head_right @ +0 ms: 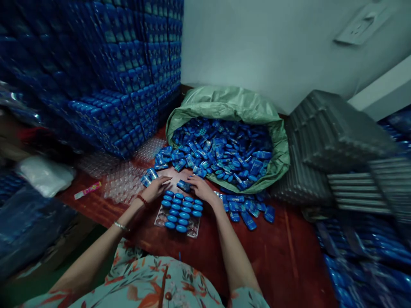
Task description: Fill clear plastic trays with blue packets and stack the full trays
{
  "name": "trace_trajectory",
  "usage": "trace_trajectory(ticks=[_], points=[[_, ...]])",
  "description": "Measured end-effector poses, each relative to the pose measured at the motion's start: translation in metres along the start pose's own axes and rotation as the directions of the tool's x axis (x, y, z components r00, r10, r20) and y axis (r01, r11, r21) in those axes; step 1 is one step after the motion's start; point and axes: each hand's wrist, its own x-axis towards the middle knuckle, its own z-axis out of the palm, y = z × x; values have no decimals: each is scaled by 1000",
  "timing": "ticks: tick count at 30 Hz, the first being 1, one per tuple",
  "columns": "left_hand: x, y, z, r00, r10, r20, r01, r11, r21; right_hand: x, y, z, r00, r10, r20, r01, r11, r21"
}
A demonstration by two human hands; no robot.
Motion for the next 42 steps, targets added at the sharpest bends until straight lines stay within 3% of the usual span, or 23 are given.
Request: trace_trajectory(ticks=[2,4,7,10,13,18,22,25,28,31,33,34,36,37,39,42], points=[[22,-2,-2,997,42,71,-42,999,-6,-17,4,-3,985,95,-147,-80,992,99],[45,1,-2,985,92,145,-93,996,2,-30,7,-6,933,232,-274,-205,971,124],[73,13,2,949,168,267,-185,982,37,-38,10,-6,864,355,-357,-347,934,89],[89,24,9,910,206,359,-250,965,81,-38,12,-2,858,398,-325,-407,912,44],[90,26,11,893,195,407,-266,956,126,-40,14,2,877,417,-241,-428,904,5],[64,8,-3,927,98,362,-192,953,234,-54,12,2,901,404,-159,-413,910,-28],[48,-1,-13,950,28,310,-126,945,301,-59,1,-2,951,278,-136,-305,919,-251],[53,2,-15,932,57,357,-172,939,299,-49,-7,-5,977,212,-12,-201,905,-376],[67,7,-15,908,76,412,-202,941,271,-39,-6,-9,975,209,76,-165,909,-382],[72,7,-18,916,39,400,-153,954,259,-44,3,-16,977,211,21,-195,935,-297],[63,5,-25,932,0,362,-104,958,267,-62,8,-21,965,220,-146,-242,958,-156],[53,5,-31,944,-14,329,-77,962,261,-74,8,-22,936,244,-255,-268,962,-62],[24,7,-44,980,-39,193,0,981,194,-104,2,-21,835,333,-437,-302,943,141],[6,11,-51,996,-62,63,55,994,99,-120,-4,-19,786,387,-483,-308,921,237],[-32,22,-63,959,-203,-200,182,976,-119,-147,-20,-8,740,462,-489,-301,877,373],[-81,44,-65,873,-408,-267,305,884,-353,-166,-46,16,758,460,-462,-267,865,425]])
